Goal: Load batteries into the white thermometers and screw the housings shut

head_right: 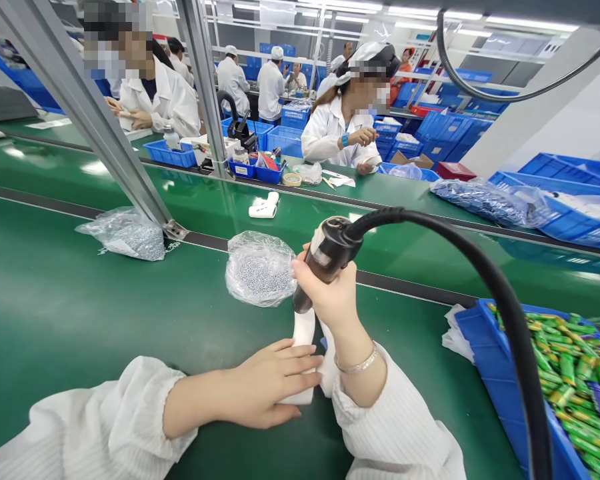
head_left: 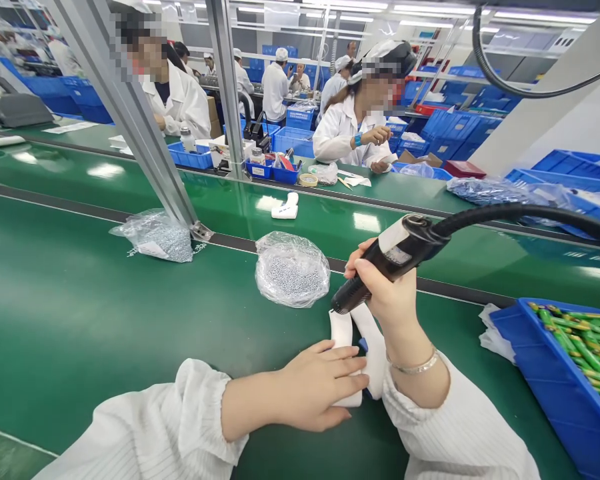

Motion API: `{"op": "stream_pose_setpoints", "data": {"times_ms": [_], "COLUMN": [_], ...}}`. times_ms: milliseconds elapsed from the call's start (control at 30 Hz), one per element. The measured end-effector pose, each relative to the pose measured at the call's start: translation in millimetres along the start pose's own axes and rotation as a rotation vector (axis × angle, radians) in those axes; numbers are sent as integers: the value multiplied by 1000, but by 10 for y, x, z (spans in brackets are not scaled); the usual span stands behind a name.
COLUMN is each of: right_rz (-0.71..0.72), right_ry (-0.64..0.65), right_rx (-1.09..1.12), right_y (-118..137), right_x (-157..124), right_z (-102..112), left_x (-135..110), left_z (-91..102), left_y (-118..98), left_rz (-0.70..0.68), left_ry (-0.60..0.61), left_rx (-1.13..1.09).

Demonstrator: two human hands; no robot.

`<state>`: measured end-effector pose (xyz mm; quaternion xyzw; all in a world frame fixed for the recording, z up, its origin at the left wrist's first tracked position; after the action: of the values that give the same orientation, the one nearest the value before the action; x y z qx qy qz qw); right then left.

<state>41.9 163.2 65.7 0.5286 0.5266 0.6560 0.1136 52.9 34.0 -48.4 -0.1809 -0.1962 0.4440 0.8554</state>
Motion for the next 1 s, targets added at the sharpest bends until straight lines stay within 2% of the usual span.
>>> {"op": "stream_pose_setpoints", "data": {"times_ms": [233, 400, 500, 567, 700, 800, 900, 1000], "right_rz": [-48, -36, 16, 81, 369, 483, 488, 493], "right_ry": [8, 20, 23, 11, -156, -348, -515, -608], "right_rx": [-10, -25, 0, 36, 76, 61, 11, -5], "right_y": [-94, -133, 10, 237, 943, 1272, 1368, 1402], "right_x": [-4, -5, 45, 89, 77, -35, -163, -268], "right_z": [48, -16, -56, -33, 285, 637, 929, 1106], "left_x": [7, 34, 112, 189, 352, 468, 630, 848], "left_z": [37, 64, 90, 99, 30, -116, -195, -161], "left_y": [-20, 13, -5, -4, 68, 174, 273, 429], "left_rz": [10, 50, 123, 222, 454, 548, 481, 369], "left_ry": [44, 57, 99, 114, 145, 230, 241, 222], "left_rx": [26, 11, 28, 53, 140, 216, 315, 384]}}
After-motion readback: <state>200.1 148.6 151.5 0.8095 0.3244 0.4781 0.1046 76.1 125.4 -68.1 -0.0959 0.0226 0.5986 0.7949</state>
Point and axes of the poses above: each hand's wrist, its own x-axis towards the middle knuckle, its own z-axis out of the back of the hand, y = z × x, the point moved 9 cm from there along x, towards the middle knuckle, and after that the axes turned 3 degrees about z, right-handed, at the moved point
